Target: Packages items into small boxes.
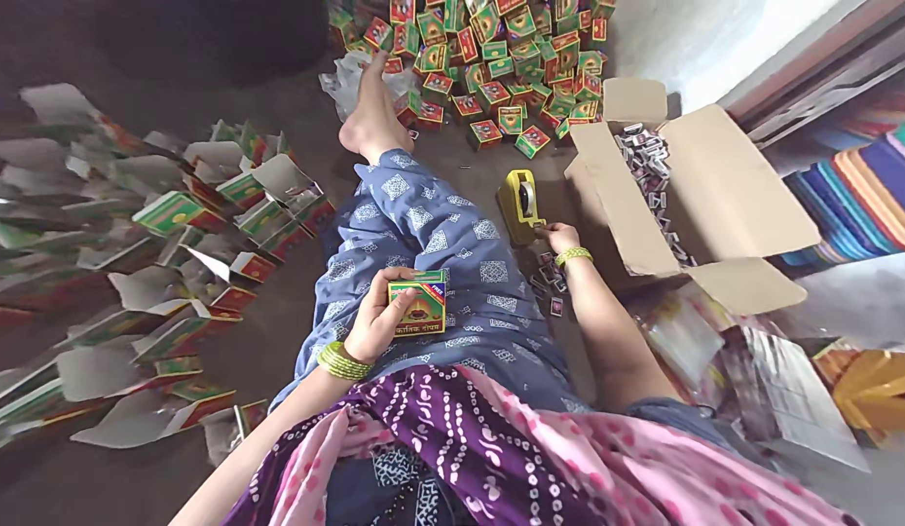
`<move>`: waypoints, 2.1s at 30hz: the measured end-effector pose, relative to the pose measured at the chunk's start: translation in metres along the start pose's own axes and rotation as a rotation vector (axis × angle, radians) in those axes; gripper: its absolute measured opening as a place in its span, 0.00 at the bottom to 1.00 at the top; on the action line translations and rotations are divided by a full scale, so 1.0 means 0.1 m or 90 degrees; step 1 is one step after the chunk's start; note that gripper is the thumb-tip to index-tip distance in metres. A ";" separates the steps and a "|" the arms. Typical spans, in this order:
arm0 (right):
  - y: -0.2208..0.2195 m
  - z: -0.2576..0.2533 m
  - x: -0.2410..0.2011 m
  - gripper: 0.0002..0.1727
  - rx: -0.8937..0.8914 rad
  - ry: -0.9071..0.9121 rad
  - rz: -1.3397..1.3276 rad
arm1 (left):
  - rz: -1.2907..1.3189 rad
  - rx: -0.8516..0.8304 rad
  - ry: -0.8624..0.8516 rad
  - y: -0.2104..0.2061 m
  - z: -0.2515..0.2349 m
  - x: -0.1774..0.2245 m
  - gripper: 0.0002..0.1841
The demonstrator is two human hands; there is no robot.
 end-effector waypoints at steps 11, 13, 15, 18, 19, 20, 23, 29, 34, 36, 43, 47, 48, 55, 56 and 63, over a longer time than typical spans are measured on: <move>0.05 0.83 -0.81 0.14 -0.078 0.198 -0.237 | -0.044 0.068 -0.044 0.06 -0.01 -0.01 0.15; 0.03 1.37 -1.19 0.15 -0.187 0.251 -0.390 | -0.054 0.082 -0.036 0.07 -0.02 -0.04 0.14; -0.02 1.86 -1.52 0.12 -0.290 0.296 -0.466 | -0.064 0.084 -0.035 0.06 -0.04 -0.04 0.13; -0.26 2.34 -1.75 0.10 -0.405 0.296 -0.499 | -0.097 0.086 -0.055 0.06 -0.02 -0.03 0.13; -0.36 2.42 -1.78 0.10 -0.433 0.281 -0.497 | -0.107 0.088 -0.066 0.08 -0.01 -0.02 0.14; -0.46 2.46 -1.80 0.10 -0.451 0.260 -0.494 | -0.117 0.091 -0.077 0.09 -0.01 -0.02 0.15; -0.67 2.48 -1.78 0.13 -0.457 0.186 -0.486 | -0.112 0.080 -0.095 0.11 0.01 -0.02 0.20; -0.77 2.40 -1.70 0.07 -0.390 0.178 -0.467 | -0.079 0.070 -0.069 0.05 0.01 0.01 0.26; -0.76 2.33 -1.66 0.37 -0.317 0.159 -0.434 | -0.189 0.030 -0.072 0.04 0.06 0.06 0.37; -0.74 2.31 -1.69 0.38 -0.300 0.223 -0.433 | -0.232 0.002 -0.075 0.04 0.09 0.14 0.38; -0.79 2.45 -1.62 0.30 -0.342 0.539 -0.217 | -0.218 0.132 0.057 0.60 -0.04 0.20 0.23; -0.78 2.37 -1.58 0.32 -0.352 0.464 -0.212 | -0.656 0.330 0.149 1.52 -0.07 0.38 0.18; -0.78 2.36 -1.58 0.31 -0.365 0.427 -0.239 | -0.746 0.365 0.180 1.73 -0.04 0.39 0.19; -0.68 2.43 -1.70 0.30 -0.655 0.220 -0.259 | -1.014 0.286 0.387 2.47 0.12 0.15 0.15; -0.67 2.42 -1.73 0.32 -0.700 0.217 -0.202 | -1.030 0.279 0.371 2.50 0.13 0.13 0.14; 0.41 1.19 -3.21 0.28 -0.241 0.346 -0.263 | -1.017 0.337 0.276 2.47 0.15 0.26 0.14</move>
Point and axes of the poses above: each hand's wrist, its own z-axis away from the middle knuckle, its own y-axis out of the back of the hand, x = y × z, the point moved 6 cm from there along -z, towards the middle knuckle, and after that the axes turned 6 degrees about x, right-handed, at the moved point
